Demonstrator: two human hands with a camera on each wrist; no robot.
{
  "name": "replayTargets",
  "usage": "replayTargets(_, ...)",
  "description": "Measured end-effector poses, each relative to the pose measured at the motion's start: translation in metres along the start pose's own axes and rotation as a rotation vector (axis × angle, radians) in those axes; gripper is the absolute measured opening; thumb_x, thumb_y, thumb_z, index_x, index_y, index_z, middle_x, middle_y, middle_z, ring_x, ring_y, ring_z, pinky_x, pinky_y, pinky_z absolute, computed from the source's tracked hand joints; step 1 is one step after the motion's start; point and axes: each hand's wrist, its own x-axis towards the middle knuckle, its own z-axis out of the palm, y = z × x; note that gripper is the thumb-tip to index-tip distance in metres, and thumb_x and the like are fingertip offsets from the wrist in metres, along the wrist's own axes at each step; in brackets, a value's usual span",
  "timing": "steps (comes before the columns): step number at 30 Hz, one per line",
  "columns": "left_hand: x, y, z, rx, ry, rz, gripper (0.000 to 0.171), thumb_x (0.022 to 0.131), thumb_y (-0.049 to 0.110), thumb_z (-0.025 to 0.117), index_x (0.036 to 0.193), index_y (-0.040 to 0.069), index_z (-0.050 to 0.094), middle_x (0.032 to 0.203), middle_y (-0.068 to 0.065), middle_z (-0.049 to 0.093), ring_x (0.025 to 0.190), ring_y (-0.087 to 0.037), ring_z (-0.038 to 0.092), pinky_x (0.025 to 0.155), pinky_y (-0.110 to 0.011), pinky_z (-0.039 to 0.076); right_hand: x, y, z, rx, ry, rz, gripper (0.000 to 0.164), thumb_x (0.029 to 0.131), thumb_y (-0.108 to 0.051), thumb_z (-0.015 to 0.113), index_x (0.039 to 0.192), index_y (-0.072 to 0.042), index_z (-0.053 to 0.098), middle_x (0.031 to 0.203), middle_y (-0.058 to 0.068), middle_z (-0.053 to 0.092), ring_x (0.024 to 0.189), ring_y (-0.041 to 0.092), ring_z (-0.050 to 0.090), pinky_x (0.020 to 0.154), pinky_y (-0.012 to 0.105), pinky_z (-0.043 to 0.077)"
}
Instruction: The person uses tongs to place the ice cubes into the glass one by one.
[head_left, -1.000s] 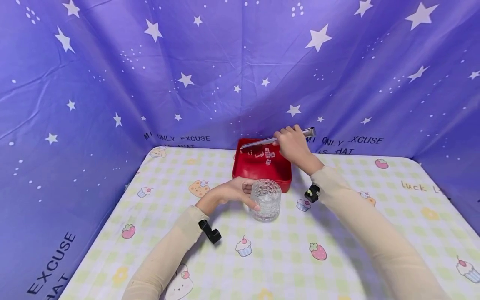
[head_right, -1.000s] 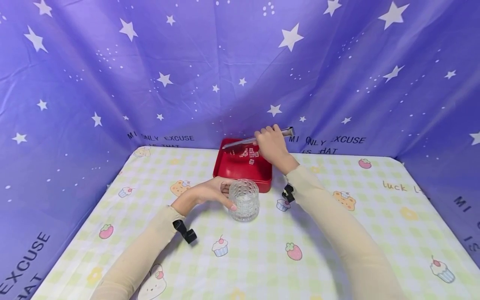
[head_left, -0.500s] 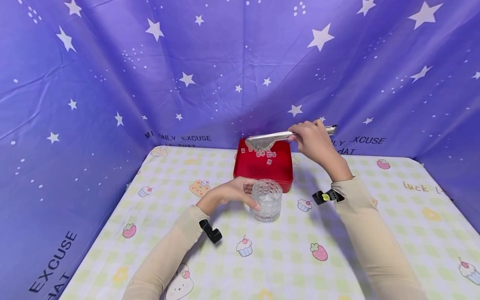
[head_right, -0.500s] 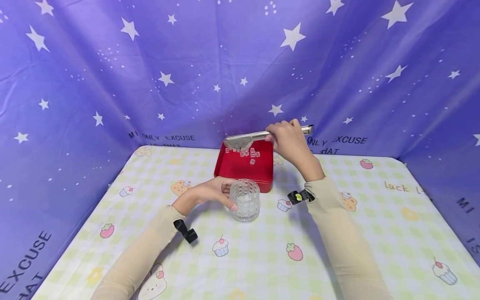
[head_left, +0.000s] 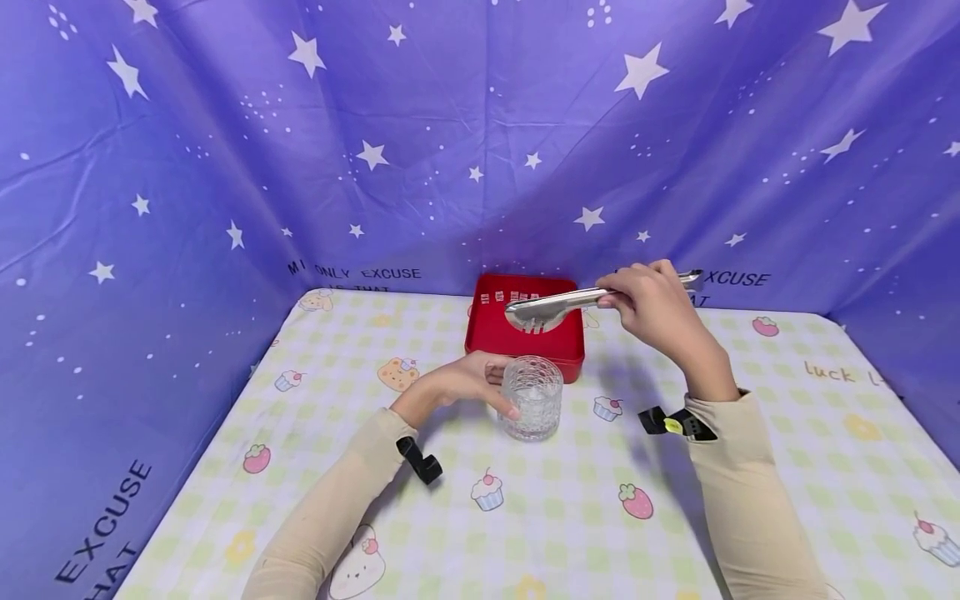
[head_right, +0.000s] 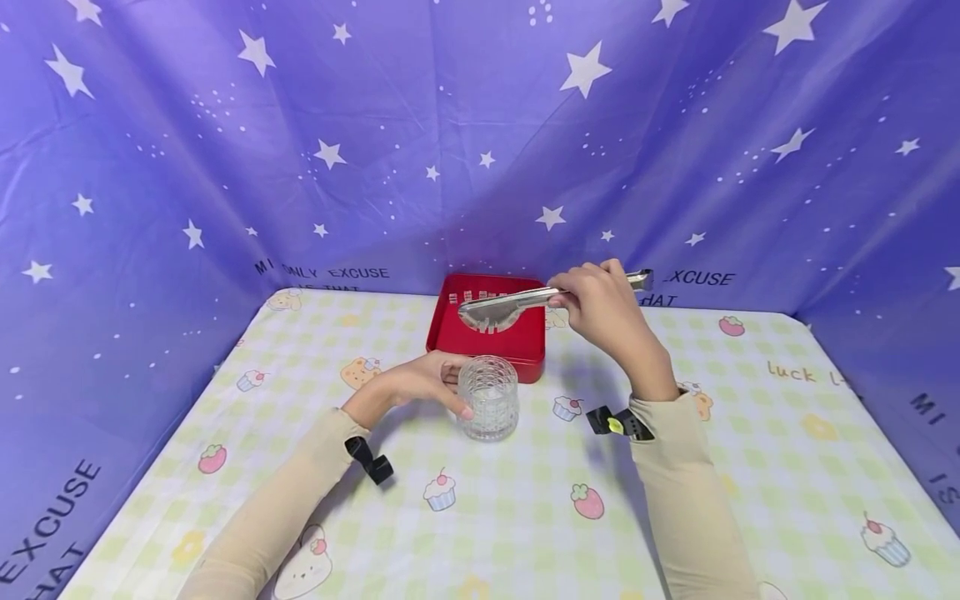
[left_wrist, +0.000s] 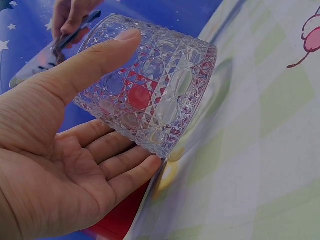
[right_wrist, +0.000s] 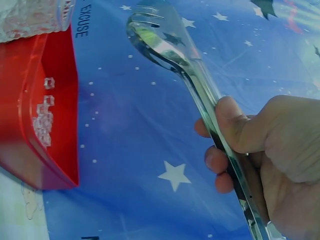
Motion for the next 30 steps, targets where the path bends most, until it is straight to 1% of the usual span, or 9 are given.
replayTargets(5,-0.001,0.000,0.000,0.006,-0.007,0.005,0.068,0.077,0.000,0.084,0.140,0.007,0.060,0.132,-0.012,0.069,0.121,-0.018,0.065,0.108,-0.030,0.052,-0.008,-0.003,-0.009,0.008,0.019,-0.006,0.016,0.087,-0.009,0.077,0.102,-0.003,0.077,0.083,0.010,0.072,0.075,0.026,0.059,0.080,0.043,0.033)
replayTargets(9,0.000,0.000,0.000,0.005,-0.004,0.007,0.067,0.076,0.001,0.084,0.139,0.009,0.061,0.133,-0.010,0.069,0.122,-0.018,0.064,0.109,-0.031,0.051,-0.010,-0.005,-0.014,0.004,0.026,-0.028,0.016,0.086,-0.010,0.078,0.101,-0.003,0.077,0.081,0.010,0.071,0.074,0.025,0.059,0.081,0.043,0.035)
replayTargets(12,0.000,0.000,0.001,0.006,0.003,0.005,0.068,0.076,0.001,0.085,0.139,0.011,0.062,0.133,-0.007,0.069,0.124,-0.017,0.063,0.110,-0.032,0.050,-0.010,-0.007,-0.017,-0.002,0.011,-0.045,0.016,0.086,-0.010,0.078,0.101,-0.004,0.077,0.082,0.009,0.072,0.076,0.025,0.060,0.081,0.044,0.036)
replayTargets(16,0.000,0.000,0.001,0.007,0.009,0.000,0.070,0.076,0.002,0.085,0.141,0.013,0.061,0.133,-0.005,0.069,0.125,-0.016,0.063,0.110,-0.032,0.050,-0.011,-0.009,-0.018,-0.002,-0.030,-0.058,0.016,0.085,-0.009,0.079,0.101,-0.005,0.078,0.086,0.007,0.075,0.079,0.025,0.062,0.082,0.044,0.037)
replayTargets(18,0.000,-0.001,0.001,0.003,0.005,0.001,0.070,0.076,0.002,0.085,0.141,0.012,0.061,0.133,-0.005,0.069,0.124,-0.016,0.063,0.110,-0.032,0.050,-0.012,-0.010,-0.019,0.001,-0.048,-0.060,0.017,0.084,-0.008,0.079,0.101,-0.005,0.079,0.087,0.007,0.076,0.080,0.025,0.062,0.082,0.044,0.037)
replayTargets(24,0.001,-0.001,0.002,0.010,0.004,0.004,0.069,0.076,0.000,0.084,0.141,0.007,0.060,0.133,-0.011,0.068,0.121,-0.017,0.065,0.109,-0.031,0.051,-0.015,-0.013,-0.016,-0.019,-0.086,-0.075,0.017,0.081,-0.012,0.081,0.097,-0.007,0.080,0.076,0.003,0.069,0.072,0.021,0.055,0.079,0.042,0.036)
replayTargets(30,0.000,-0.001,0.002,0.014,0.011,-0.007,0.066,0.076,0.000,0.085,0.137,0.005,0.061,0.130,-0.012,0.070,0.117,-0.016,0.066,0.108,-0.030,0.051,-0.015,-0.014,-0.014,-0.034,-0.099,-0.093,0.016,0.081,-0.014,0.082,0.095,-0.009,0.080,0.075,0.002,0.068,0.072,0.022,0.058,0.079,0.043,0.038)
